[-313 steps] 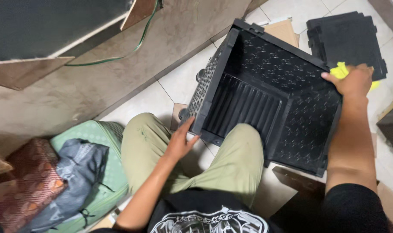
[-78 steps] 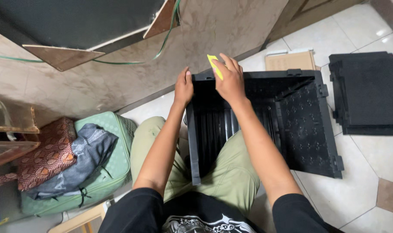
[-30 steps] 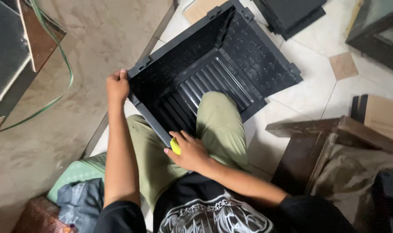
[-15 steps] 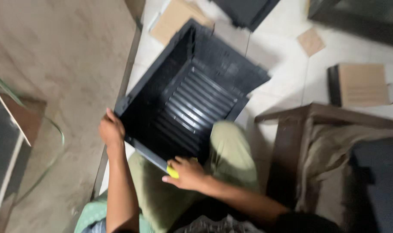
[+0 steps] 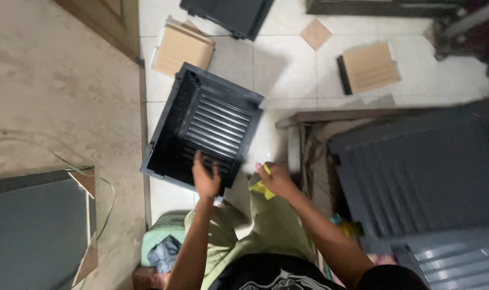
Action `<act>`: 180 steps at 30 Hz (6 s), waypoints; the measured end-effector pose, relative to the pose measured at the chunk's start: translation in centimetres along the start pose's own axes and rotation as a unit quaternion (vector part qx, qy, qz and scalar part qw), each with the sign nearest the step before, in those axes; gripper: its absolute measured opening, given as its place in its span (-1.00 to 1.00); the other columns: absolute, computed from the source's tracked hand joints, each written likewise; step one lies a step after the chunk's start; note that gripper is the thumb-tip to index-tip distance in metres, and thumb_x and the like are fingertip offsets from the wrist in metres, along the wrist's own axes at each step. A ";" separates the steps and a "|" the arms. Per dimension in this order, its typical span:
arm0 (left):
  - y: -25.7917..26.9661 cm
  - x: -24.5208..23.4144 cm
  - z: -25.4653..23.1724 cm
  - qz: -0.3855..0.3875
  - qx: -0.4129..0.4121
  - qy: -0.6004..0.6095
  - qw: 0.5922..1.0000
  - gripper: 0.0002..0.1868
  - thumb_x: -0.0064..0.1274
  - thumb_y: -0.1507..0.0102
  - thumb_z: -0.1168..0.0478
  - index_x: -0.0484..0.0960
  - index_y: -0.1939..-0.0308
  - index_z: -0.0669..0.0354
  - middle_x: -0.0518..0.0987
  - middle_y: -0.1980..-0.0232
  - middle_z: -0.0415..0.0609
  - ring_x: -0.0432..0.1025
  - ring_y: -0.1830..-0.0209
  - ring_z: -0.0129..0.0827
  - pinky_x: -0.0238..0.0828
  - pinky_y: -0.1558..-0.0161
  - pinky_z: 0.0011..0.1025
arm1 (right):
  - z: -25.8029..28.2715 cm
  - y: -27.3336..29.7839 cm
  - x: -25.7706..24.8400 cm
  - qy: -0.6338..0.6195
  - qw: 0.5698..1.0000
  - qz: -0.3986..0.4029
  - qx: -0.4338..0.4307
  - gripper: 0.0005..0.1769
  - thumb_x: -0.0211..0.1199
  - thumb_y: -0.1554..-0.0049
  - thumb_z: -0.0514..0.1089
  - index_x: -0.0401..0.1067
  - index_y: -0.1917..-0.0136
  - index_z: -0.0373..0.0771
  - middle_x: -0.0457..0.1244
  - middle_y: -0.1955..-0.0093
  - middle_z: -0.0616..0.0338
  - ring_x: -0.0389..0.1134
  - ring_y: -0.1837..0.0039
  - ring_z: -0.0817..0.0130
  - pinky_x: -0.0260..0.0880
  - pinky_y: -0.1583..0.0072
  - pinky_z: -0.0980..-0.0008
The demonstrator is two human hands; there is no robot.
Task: The person sits on the floor and wipes the interior and exterior surfaces of a black plastic crate with a yellow cloth. They flip the crate to clean different sides, then place it on top of a beige crate.
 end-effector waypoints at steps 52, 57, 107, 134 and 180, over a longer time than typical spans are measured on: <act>-0.6 3.0 -33.0 0.438 0.008 0.153 0.886 -0.62 0.05 -0.33 0.19 0.54 -0.22 0.18 0.68 0.02 -0.06 0.57 0.03 -0.37 0.50 0.04 -0.40 | -8.2 20.8 -23.6 -0.409 0.825 -0.333 0.202 -0.61 0.29 -0.23 0.09 0.42 0.22 -0.28 0.27 0.37 0.23 0.31 0.36 0.46 0.31 0.28 0.42; -0.3 4.9 -32.1 0.510 0.002 0.185 0.840 -0.58 0.08 -0.34 0.14 0.52 -0.24 0.22 0.62 0.03 -0.06 0.52 -0.01 -0.40 0.43 -0.04 -0.38 | -8.1 20.9 -23.1 -0.409 0.793 -0.401 0.206 -0.63 0.29 -0.23 0.11 0.45 0.17 -0.24 0.27 0.34 0.30 0.29 0.34 0.51 0.29 0.27 0.44; 6.4 13.4 -26.9 0.462 -0.303 0.093 0.829 -0.09 -0.17 -0.27 -0.36 0.15 -0.49 0.19 0.40 -0.29 0.06 0.44 -0.10 -0.12 0.52 -0.03 -0.05 | -15.4 22.4 -22.7 -0.575 0.700 -0.418 0.072 -0.55 0.39 0.05 -0.37 0.35 -0.11 -0.43 0.36 0.00 0.04 0.43 0.00 0.21 0.51 -0.03 0.24; 8.4 -15.2 -16.1 -0.002 -0.233 0.584 0.777 -0.72 0.06 -0.09 0.51 0.61 0.13 0.25 0.66 0.21 -0.08 0.55 0.26 -0.38 0.51 0.17 -0.42 | 21.8 8.8 1.3 0.009 0.979 -0.063 -0.195 -0.41 -0.06 -0.29 0.03 0.24 -0.51 -0.23 0.27 -0.34 -0.03 0.31 -0.41 0.09 0.31 -0.42 0.10; 20.1 -12.5 -24.5 -0.572 -0.337 0.636 0.393 -0.76 0.13 -0.13 0.36 0.55 0.13 0.34 0.61 0.24 0.13 0.56 0.25 -0.05 0.56 0.18 -0.13 | 24.9 5.7 -0.3 0.217 0.478 0.741 -0.419 -0.36 -0.06 -0.35 0.01 0.03 -0.63 -0.21 -0.06 -0.66 -0.08 -0.17 -0.69 -0.02 -0.25 -0.60 0.04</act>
Point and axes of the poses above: each hand's wrist, its own y-axis away from the middle knuckle, its own x-axis out of the palm, z = x × y, the point moved 1 cm from there along -y, towards the middle knuckle
